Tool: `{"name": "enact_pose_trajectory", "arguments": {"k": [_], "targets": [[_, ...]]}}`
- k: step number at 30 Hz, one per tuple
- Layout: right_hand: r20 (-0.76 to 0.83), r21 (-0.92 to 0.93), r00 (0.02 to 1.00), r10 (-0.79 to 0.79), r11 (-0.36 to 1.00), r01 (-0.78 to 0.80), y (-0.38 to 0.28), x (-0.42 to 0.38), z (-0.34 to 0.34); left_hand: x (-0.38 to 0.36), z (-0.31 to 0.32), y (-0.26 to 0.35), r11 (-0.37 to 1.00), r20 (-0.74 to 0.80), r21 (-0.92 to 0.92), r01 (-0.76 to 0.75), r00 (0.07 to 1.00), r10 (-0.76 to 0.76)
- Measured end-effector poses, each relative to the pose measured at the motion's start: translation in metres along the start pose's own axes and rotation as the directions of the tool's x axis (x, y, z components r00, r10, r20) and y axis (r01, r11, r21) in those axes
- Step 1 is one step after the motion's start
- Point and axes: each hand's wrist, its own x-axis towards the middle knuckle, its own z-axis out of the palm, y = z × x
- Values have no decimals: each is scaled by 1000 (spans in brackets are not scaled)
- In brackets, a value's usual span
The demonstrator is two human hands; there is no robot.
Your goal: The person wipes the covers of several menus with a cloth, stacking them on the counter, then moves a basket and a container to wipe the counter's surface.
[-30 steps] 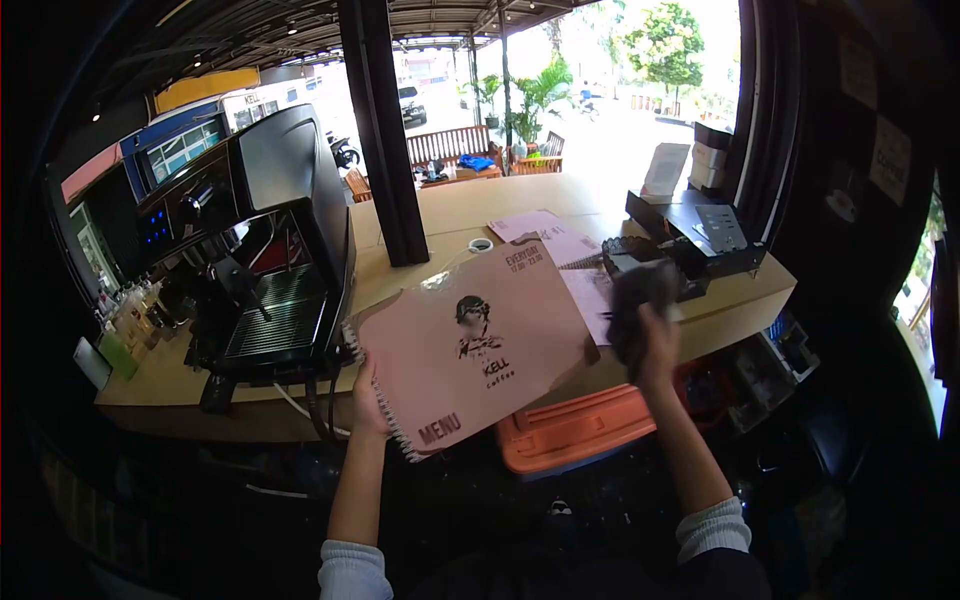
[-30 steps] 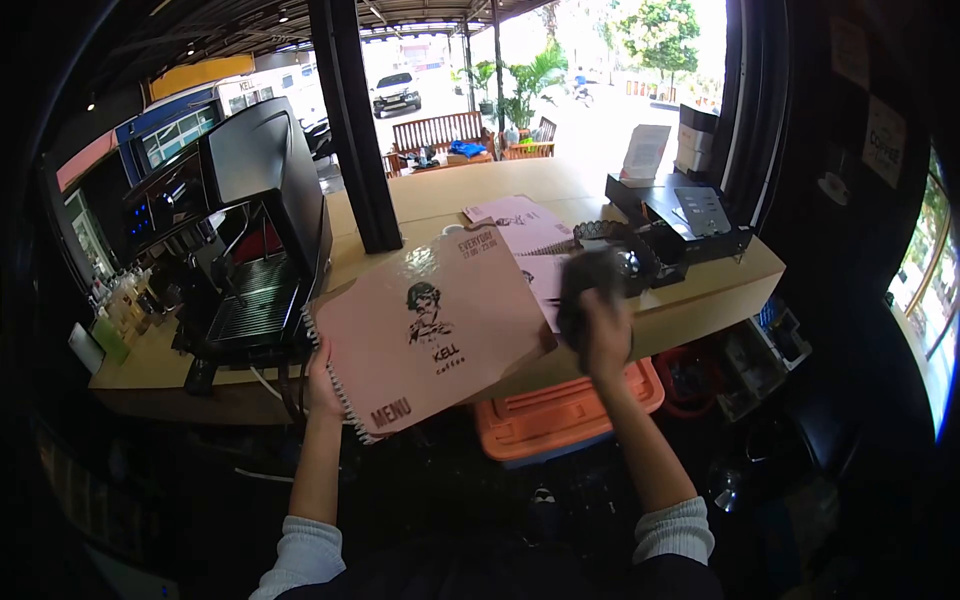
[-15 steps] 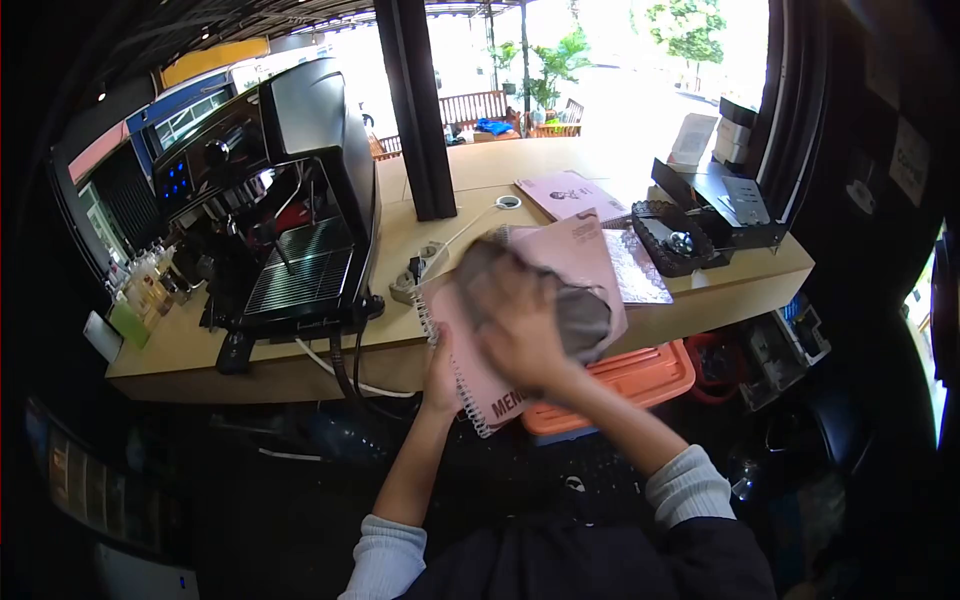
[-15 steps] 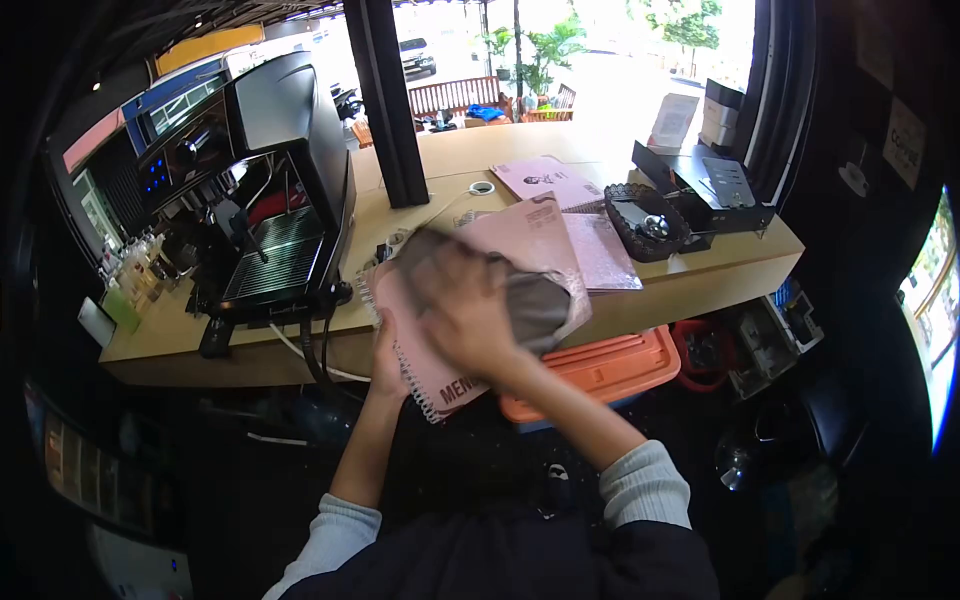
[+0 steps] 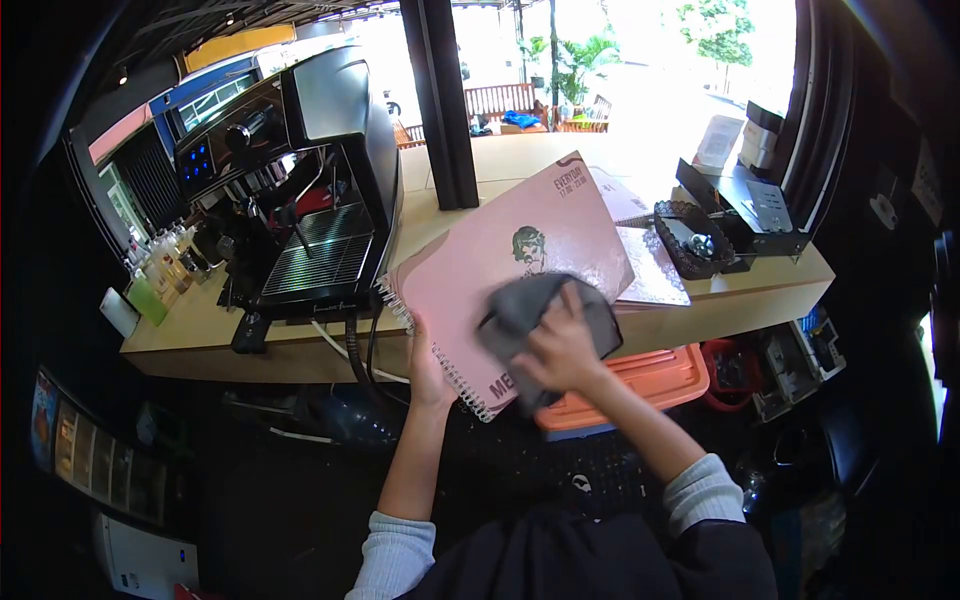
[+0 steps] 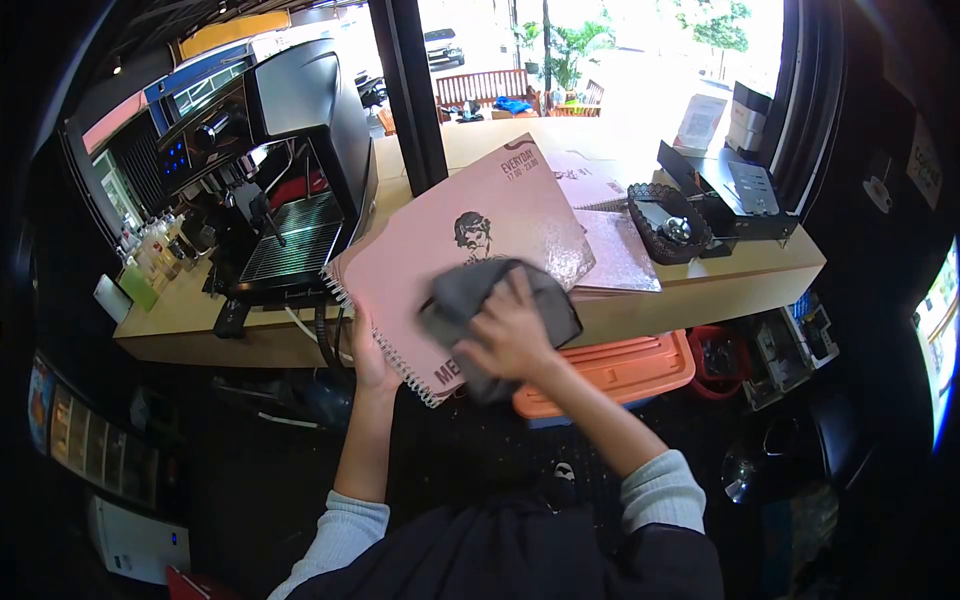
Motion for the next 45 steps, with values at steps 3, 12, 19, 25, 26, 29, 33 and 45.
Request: {"name": "enact_pose_trajectory", "arguments": {"k": [3,12,19,25,26,29,33,45], "targets": [[-299,23,904,307,949,-315,60,6,-9,-9,2,-2,999,22,33,-1,1000,0],[-291,328,915,278,928,-178,-37,34,-30,2,37,-56,870,159,448,-208,976,151],[-293,824,850,437,566,-7,-59,17,-92,-15,110,-37,886,457,396,-240,889,36],[-453,805,569,686,589,-69,-45,5,-104,0,117,-56,442,642,649,-619,757,118],[-461,813,528,713,578,-71,-36,4,-108,0,115,-56,293,673,700,-652,739,35],[-438,823,533,724,561,-85,-7,-13,-104,-8,98,-47,197,662,735,-649,750,-2],[-305,889,573,761,443,-116,11,-36,-114,8,36,-4,-90,420,892,-443,738,528],[-267,872,671,692,470,-138,33,-25,-106,-28,-60,23,964,71,95,250,964,-257]]}}
